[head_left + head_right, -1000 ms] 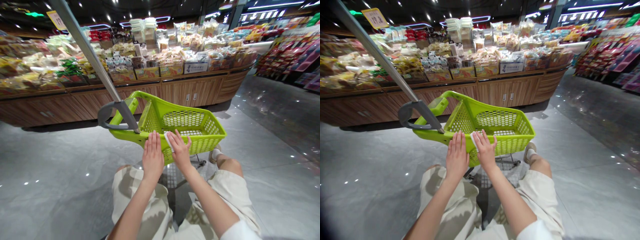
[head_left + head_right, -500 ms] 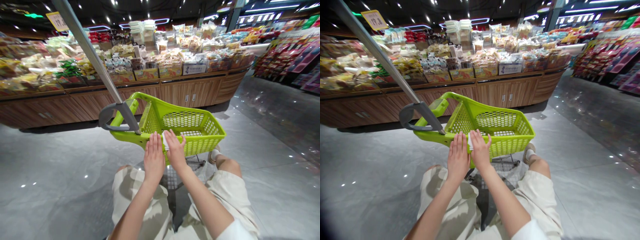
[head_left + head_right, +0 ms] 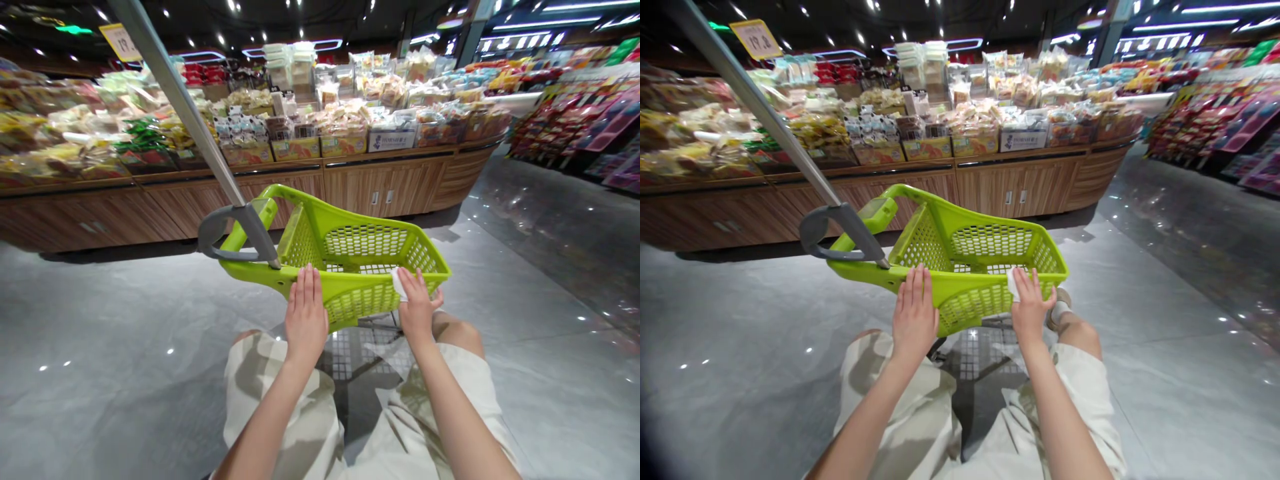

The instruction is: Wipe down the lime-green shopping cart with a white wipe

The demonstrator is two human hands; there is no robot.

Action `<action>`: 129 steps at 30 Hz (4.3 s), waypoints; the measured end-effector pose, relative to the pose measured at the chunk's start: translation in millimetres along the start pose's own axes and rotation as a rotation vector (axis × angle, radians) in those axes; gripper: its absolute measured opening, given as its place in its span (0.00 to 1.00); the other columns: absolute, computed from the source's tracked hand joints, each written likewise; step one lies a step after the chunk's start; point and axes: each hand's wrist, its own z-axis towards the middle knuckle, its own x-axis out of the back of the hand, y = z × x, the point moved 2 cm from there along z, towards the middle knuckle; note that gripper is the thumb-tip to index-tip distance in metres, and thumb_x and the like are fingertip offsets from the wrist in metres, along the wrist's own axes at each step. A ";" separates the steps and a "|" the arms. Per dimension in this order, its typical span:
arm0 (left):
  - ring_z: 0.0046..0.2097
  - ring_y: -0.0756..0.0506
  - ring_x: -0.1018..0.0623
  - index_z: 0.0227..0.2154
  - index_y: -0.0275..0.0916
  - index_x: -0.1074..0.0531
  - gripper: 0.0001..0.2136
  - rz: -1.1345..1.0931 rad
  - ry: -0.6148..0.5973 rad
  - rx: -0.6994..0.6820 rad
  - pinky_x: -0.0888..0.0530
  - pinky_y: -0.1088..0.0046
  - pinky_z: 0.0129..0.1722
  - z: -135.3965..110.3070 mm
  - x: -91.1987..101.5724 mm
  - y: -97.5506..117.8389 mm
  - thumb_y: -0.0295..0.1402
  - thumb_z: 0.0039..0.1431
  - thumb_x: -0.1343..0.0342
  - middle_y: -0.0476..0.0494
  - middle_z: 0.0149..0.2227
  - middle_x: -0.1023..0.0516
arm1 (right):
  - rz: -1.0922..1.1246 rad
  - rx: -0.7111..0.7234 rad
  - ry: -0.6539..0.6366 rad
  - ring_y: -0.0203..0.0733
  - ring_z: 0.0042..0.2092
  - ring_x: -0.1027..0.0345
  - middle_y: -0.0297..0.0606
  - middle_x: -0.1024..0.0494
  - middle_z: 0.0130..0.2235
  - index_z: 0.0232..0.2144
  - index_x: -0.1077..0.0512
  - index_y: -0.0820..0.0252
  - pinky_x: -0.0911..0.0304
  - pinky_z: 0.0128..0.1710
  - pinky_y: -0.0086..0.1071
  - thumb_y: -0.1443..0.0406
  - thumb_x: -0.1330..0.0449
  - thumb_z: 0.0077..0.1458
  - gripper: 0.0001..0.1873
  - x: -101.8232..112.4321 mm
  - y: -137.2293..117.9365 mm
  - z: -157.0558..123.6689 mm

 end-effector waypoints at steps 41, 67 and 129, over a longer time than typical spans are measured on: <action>0.71 0.39 0.56 0.67 0.26 0.58 0.38 -0.031 0.006 -0.008 0.47 0.56 0.68 -1.3 3.0 2.3 0.24 0.54 0.50 0.32 0.70 0.56 | 0.169 0.280 -0.156 0.44 0.68 0.53 0.38 0.34 0.63 0.66 0.47 0.50 0.72 0.64 0.53 0.78 0.54 0.44 0.46 0.4 -89.9 -5.0; 0.71 0.39 0.54 0.68 0.28 0.59 0.39 -0.042 0.015 0.011 0.48 0.56 0.68 -2.7 7.8 -0.4 0.24 0.54 0.50 0.33 0.70 0.54 | 0.106 0.231 -0.138 0.46 0.67 0.51 0.36 0.33 0.62 0.66 0.47 0.48 0.69 0.64 0.53 0.77 0.52 0.43 0.47 6.8 -62.5 -5.6; 0.71 0.41 0.56 0.67 0.30 0.55 0.37 -0.143 -0.041 -0.054 0.47 0.56 0.68 -3.8 -14.7 22.4 0.23 0.55 0.51 0.34 0.70 0.53 | 0.022 -0.014 -0.044 0.45 0.67 0.51 0.38 0.31 0.61 0.62 0.39 0.55 0.68 0.63 0.55 0.78 0.54 0.42 0.42 -3.0 -10.0 -10.1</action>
